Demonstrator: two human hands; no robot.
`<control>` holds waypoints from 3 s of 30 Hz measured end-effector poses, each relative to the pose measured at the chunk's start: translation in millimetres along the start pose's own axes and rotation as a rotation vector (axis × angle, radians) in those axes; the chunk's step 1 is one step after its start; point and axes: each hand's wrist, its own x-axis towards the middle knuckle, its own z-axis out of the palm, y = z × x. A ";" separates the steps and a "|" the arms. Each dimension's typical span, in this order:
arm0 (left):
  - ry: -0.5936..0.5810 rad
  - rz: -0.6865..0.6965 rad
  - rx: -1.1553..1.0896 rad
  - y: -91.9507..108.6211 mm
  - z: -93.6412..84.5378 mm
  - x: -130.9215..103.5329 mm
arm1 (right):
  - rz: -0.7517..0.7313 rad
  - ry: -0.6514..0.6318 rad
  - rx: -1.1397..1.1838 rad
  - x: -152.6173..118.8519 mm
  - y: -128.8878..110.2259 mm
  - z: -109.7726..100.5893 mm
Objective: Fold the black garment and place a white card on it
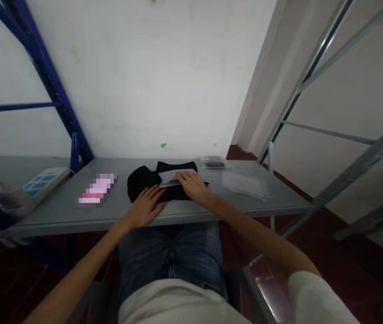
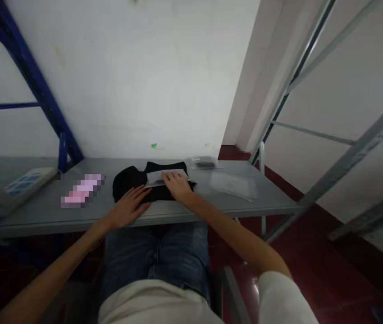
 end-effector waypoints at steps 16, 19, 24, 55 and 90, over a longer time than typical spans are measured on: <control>0.006 0.006 0.008 -1.9 2.1 0.4 | -0.080 -0.084 -0.093 3.0 4.6 -9.8; 0.002 0.004 0.000 -1.5 1.7 0.6 | -0.078 -0.089 -0.036 -1.2 24.7 -33.7; -0.020 -0.003 -0.005 -0.1 -0.4 0.7 | 0.052 -0.082 0.003 6.6 87.2 -85.4; -0.028 -0.028 -0.041 0.9 -2.5 -0.2 | 0.441 0.169 0.077 2.5 173.3 49.0; 0.249 -0.421 -0.300 -112.7 24.3 170.3 | 0.416 -0.237 0.028 81.9 97.5 37.9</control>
